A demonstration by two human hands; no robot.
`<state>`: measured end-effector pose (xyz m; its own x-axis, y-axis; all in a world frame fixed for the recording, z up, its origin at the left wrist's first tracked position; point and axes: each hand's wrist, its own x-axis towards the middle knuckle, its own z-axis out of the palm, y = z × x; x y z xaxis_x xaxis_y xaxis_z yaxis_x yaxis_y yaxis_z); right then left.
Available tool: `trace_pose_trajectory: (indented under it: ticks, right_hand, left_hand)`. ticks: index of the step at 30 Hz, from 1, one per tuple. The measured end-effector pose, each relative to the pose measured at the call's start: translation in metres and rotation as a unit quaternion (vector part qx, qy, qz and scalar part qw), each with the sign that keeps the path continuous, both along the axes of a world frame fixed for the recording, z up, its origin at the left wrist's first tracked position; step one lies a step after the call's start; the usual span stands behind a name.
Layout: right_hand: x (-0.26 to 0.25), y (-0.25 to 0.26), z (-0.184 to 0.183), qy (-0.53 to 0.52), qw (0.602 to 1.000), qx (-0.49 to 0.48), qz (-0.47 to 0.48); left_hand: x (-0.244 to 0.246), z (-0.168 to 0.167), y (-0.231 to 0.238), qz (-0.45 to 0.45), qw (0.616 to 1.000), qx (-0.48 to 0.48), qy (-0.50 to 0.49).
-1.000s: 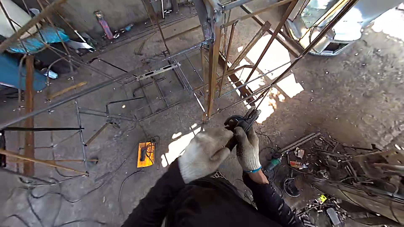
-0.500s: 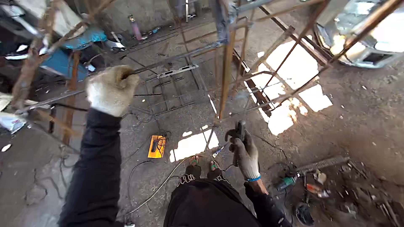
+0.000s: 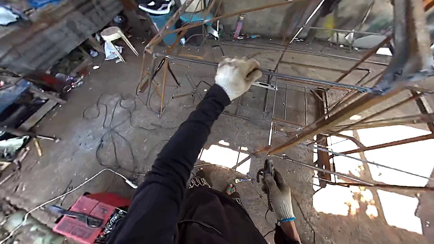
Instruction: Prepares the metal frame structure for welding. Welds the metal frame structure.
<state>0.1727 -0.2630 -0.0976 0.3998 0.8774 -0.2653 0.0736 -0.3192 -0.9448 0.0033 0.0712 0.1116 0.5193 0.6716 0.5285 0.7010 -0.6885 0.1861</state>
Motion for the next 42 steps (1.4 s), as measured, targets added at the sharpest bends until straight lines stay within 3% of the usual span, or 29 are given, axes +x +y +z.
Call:
trace_pose_trajectory:
  ticks: [5, 9, 13, 18, 21, 22, 26, 30, 33, 37, 42]
  right_hand:
    - [-0.036, 0.045, -0.012, -0.054, 0.991, -0.042, 0.115]
    - [-0.072, 0.087, -0.019, -0.061, 0.984, -0.078, 0.149]
    - [-0.117, 0.134, -0.029, -0.089, 0.973, -0.123, 0.172]
    - [-0.182, 0.186, -0.029, -0.232, 0.922, -0.201, 0.236]
    - [-0.220, 0.185, -0.003, -0.292, 0.826, -0.328, 0.354]
    - [-0.232, 0.188, -0.011, -0.304, 0.839, -0.309, 0.330]
    - [-0.260, 0.237, -0.058, -0.247, 0.881, -0.309, 0.260]
    - [-0.279, 0.258, -0.068, -0.237, 0.863, -0.314, 0.316]
    - [-0.287, 0.280, -0.074, -0.262, 0.848, -0.301, 0.349]
    - [-0.294, 0.308, -0.092, -0.270, 0.851, -0.284, 0.350]
    - [-0.308, 0.319, -0.107, -0.250, 0.866, -0.294, 0.317]
  left_hand:
    - [-0.001, -0.001, 0.005, -0.007, 1.000, 0.007, 0.002]
    - [-0.001, -0.005, 0.008, -0.004, 1.000, 0.017, -0.003]
    - [-0.026, -0.001, 0.003, -0.096, 0.995, 0.012, 0.027]
    - [-0.113, -0.025, -0.006, -0.277, 0.958, 0.000, -0.069]
    - [-0.189, -0.068, -0.012, -0.323, 0.937, -0.119, -0.059]
    - [-0.214, -0.088, -0.010, -0.316, 0.934, -0.158, -0.044]
    - [-0.312, -0.176, -0.014, -0.188, 0.939, -0.289, -0.011]
    - [-0.415, -0.240, -0.032, 0.011, 0.894, -0.434, 0.115]
    - [-0.475, -0.247, -0.065, 0.141, 0.842, -0.503, 0.137]
    - [-0.511, -0.232, -0.106, 0.285, 0.819, -0.497, 0.015]
    - [-0.529, -0.235, -0.073, 0.315, 0.860, -0.396, -0.065]
